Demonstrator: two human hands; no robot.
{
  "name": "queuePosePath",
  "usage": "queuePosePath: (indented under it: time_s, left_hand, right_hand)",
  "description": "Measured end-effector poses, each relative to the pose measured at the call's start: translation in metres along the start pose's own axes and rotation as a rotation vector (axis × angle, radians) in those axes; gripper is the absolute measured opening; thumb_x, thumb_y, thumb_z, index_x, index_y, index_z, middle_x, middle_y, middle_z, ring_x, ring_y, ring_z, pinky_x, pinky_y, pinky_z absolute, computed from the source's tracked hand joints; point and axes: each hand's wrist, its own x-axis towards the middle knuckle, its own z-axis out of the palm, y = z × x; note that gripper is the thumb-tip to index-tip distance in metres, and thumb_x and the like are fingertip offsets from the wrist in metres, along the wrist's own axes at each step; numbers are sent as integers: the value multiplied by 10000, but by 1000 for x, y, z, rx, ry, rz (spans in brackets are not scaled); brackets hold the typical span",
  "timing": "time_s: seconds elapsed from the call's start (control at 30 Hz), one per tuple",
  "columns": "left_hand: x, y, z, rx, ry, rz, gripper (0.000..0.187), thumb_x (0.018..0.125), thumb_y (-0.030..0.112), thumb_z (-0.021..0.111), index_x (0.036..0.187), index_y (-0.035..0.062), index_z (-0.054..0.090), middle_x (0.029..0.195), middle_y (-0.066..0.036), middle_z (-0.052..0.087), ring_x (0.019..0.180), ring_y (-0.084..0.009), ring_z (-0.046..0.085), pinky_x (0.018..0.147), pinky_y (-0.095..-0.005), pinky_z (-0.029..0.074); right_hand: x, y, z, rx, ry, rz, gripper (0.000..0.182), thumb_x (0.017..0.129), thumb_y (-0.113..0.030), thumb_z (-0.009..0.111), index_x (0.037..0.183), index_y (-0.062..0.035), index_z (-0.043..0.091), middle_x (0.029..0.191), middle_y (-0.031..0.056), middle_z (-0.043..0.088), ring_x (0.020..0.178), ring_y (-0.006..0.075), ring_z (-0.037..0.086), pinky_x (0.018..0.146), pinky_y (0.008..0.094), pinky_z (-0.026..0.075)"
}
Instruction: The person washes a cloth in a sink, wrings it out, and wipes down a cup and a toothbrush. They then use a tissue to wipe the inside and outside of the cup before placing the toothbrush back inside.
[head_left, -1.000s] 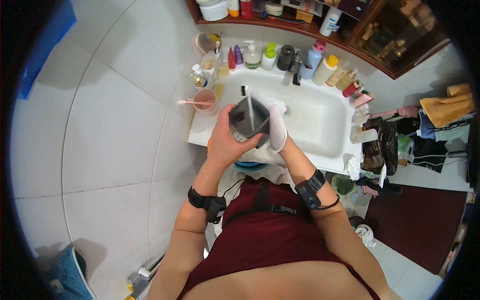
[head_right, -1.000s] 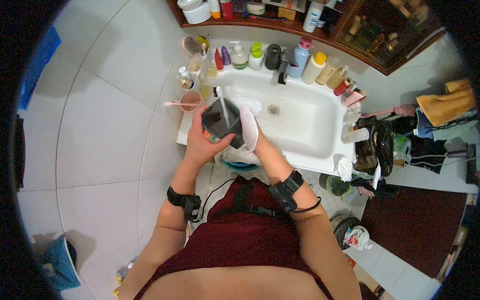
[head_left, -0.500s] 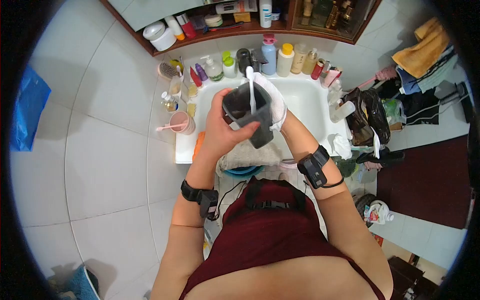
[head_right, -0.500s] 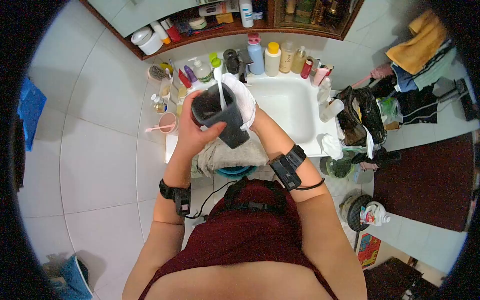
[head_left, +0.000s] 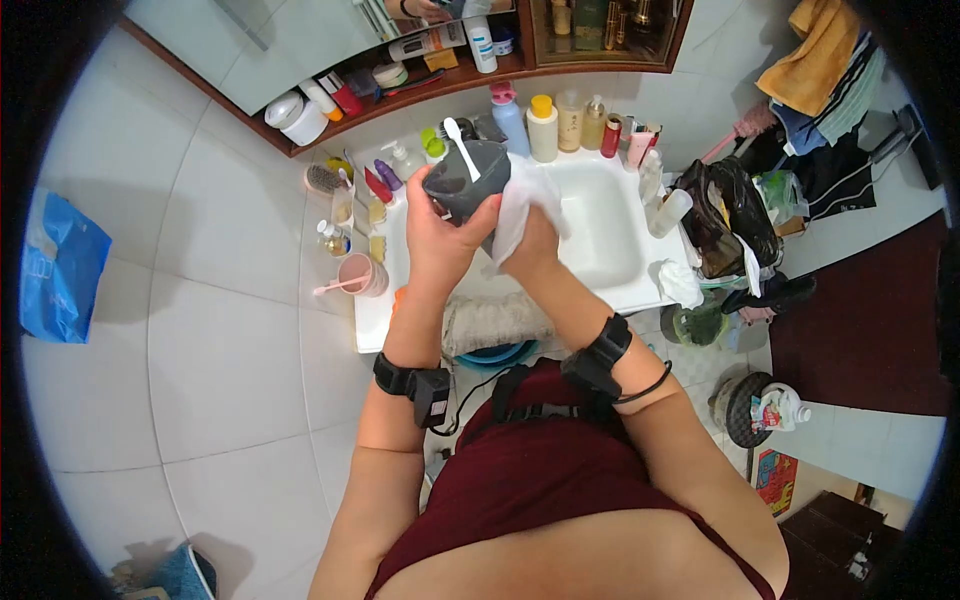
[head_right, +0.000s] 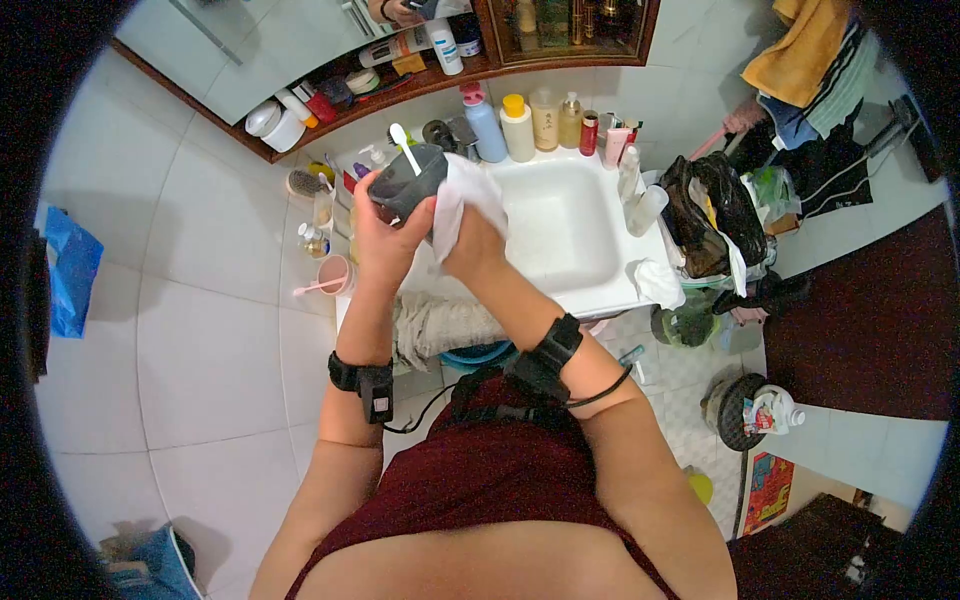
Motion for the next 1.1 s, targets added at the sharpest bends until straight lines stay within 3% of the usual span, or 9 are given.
queuePosePath:
  time_s: [0.1,0.23,0.33,0.47,0.6,0.7,0.93,1.07,1.1]
  left_hand:
    - [-2,18,4,-67,-13,-20,655,741,85,739,1232,30,308,1070,-99,533,960,-160,551,783,-284,483]
    - [-5,20,2,-132,85,-3,620,747,75,731,1225,23,339,1077,-99,533,954,-162,550,801,-278,468]
    - [3,10,-8,-188,176,72,573,760,100,725,1201,3,371,1081,-100,522,957,-161,539,829,-278,447]
    - [7,10,-22,-182,160,33,608,747,114,742,1197,-3,351,1088,-111,498,967,-170,532,833,-289,453]
    - [0,27,-20,-110,23,-122,627,738,117,749,1204,7,345,1073,-106,518,929,-154,548,779,-278,480]
    - [-12,23,-9,-137,-34,-117,664,722,110,760,1219,20,328,1072,-106,534,902,-148,566,738,-269,502]
    - [-19,21,-2,-105,51,-21,669,700,99,773,1214,24,353,1063,-101,550,911,-152,581,724,-266,509]
    - [-23,19,-2,-67,111,8,538,743,94,739,1173,30,423,1056,-71,546,882,-137,571,720,-256,498]
    - [-25,17,-5,98,117,-11,586,746,199,753,1196,26,420,1074,-72,535,900,-141,570,741,-253,494]
  right_hand:
    - [23,20,2,278,-47,121,283,726,-171,622,955,-14,567,789,163,596,724,395,572,622,433,465]
    - [30,11,-5,181,-124,-49,232,751,-193,584,906,-22,561,825,179,583,742,400,557,639,437,453]
    - [3,19,-7,-16,-76,-231,265,768,-211,566,944,-14,558,880,202,573,808,411,546,710,443,443]
    - [-29,-1,-9,126,-38,18,238,846,-207,508,982,-21,566,933,214,571,882,414,529,786,442,423]
    - [-8,-9,-22,0,-289,102,250,847,-160,509,1027,8,552,947,213,584,896,411,539,795,442,430]
    - [6,-1,-10,5,-79,-43,225,819,-105,525,1007,17,548,900,212,577,862,409,536,758,451,431]
    - [7,-4,0,175,-41,87,343,781,-107,551,1092,32,513,933,224,574,838,434,541,753,451,434]
    - [-14,-15,-9,138,-175,14,455,808,-192,566,1205,4,461,1130,234,528,1028,450,482,884,456,384]
    - [-22,-14,-7,111,-149,18,459,818,-201,562,1213,4,449,1144,243,514,1066,438,465,920,464,356]
